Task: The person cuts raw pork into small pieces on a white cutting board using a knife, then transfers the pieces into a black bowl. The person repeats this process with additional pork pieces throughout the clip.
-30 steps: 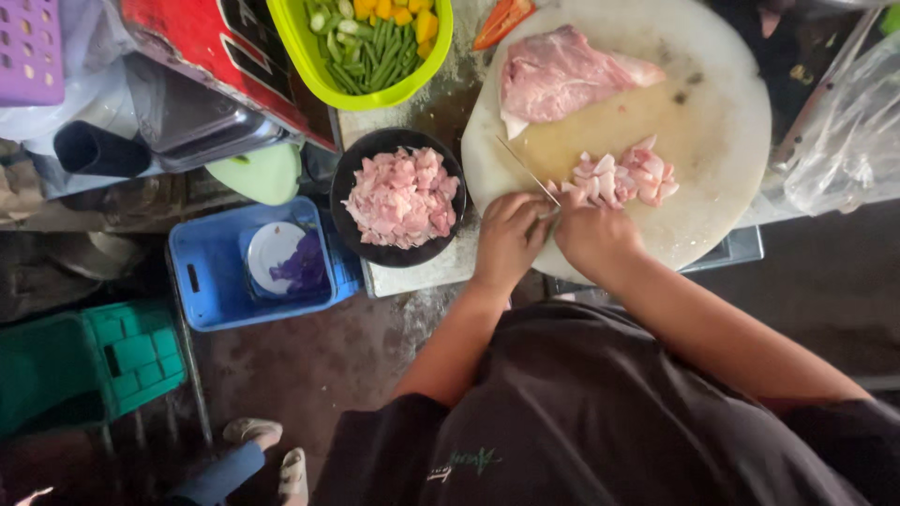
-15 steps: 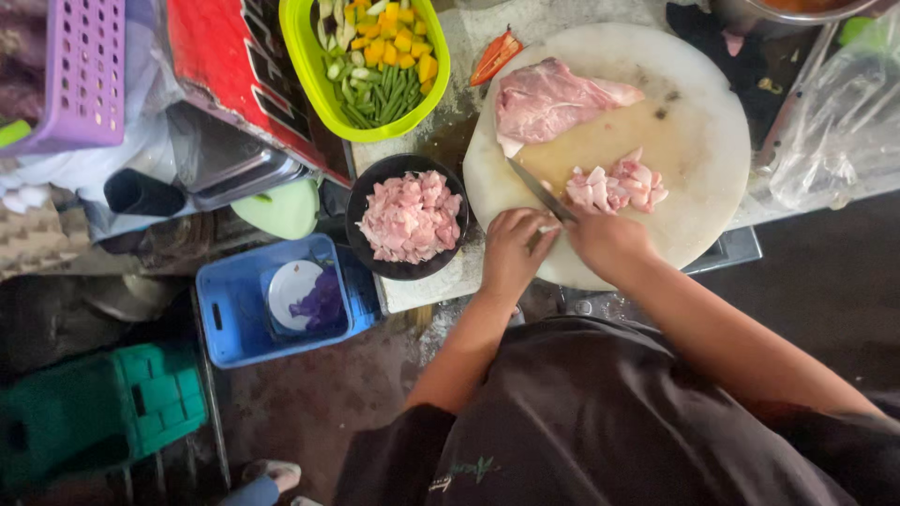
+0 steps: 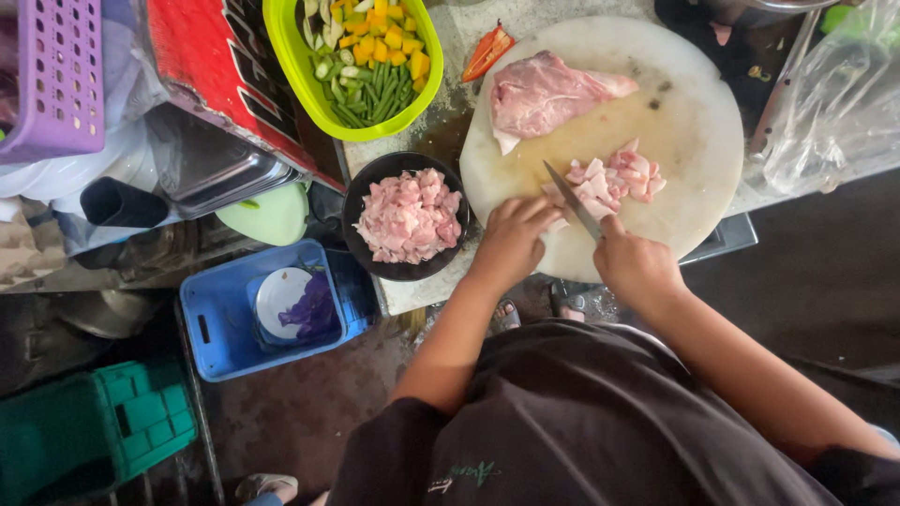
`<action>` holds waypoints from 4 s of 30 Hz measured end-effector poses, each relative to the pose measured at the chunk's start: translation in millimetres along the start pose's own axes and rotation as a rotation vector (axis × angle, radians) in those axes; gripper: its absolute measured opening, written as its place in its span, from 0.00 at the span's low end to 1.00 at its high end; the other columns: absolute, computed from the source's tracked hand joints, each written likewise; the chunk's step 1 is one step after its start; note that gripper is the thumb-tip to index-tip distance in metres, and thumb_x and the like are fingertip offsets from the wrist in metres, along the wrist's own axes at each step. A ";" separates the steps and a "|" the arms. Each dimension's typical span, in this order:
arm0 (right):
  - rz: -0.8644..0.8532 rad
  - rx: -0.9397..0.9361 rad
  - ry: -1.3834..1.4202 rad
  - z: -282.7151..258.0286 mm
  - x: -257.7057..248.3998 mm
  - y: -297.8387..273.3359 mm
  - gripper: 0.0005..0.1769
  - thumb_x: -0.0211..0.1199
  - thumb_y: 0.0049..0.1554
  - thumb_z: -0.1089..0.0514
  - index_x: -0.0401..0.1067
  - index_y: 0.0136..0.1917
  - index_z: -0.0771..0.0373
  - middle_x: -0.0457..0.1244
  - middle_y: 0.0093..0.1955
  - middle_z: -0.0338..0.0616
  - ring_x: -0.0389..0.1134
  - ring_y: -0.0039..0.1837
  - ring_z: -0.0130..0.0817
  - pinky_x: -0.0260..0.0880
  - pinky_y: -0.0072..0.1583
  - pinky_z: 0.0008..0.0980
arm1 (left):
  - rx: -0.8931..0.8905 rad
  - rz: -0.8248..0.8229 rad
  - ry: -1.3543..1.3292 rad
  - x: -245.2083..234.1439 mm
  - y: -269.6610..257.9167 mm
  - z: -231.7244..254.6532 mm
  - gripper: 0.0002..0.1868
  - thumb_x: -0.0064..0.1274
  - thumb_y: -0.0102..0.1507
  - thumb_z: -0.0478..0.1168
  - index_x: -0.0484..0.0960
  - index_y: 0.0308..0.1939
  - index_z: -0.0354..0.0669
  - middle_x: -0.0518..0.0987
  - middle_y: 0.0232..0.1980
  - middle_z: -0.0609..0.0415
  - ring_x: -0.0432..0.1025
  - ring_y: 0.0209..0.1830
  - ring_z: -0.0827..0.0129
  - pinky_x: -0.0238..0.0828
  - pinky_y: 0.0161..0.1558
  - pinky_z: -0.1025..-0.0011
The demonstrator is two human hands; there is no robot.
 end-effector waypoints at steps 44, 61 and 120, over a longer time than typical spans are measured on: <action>-0.014 -0.076 -0.122 -19.2 60.8 21.4 0.13 0.49 0.63 0.58 0.63 0.58 0.66 0.69 0.36 0.58 0.73 0.37 0.56 0.72 0.38 0.53 | -0.148 0.267 -0.312 -1.6 -28.0 -32.6 0.07 0.66 0.61 0.37 0.84 0.40 0.44 0.81 0.46 0.55 0.74 0.50 0.56 0.70 0.54 0.61; -0.090 -0.079 -0.121 -50.5 10.7 -16.4 0.15 0.51 0.62 0.52 0.58 0.57 0.64 0.69 0.33 0.51 0.73 0.37 0.52 0.72 0.41 0.52 | -0.198 0.306 -0.399 -2.4 -31.3 -39.2 0.06 0.64 0.61 0.35 0.82 0.40 0.42 0.79 0.46 0.53 0.74 0.50 0.56 0.72 0.54 0.61; -0.149 -0.044 -0.025 -49.4 16.0 11.3 0.15 0.50 0.63 0.49 0.61 0.56 0.61 0.69 0.37 0.56 0.72 0.41 0.57 0.71 0.46 0.55 | -0.152 0.341 -0.358 -12.7 -27.8 -37.9 0.10 0.62 0.59 0.32 0.76 0.39 0.41 0.77 0.46 0.50 0.71 0.51 0.51 0.71 0.54 0.59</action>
Point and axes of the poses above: each hand's wrist, its own y-axis towards the middle knuckle, its own x-axis out of the palm, z = x × y, the point moved 7 cm from there along y, towards the middle knuckle
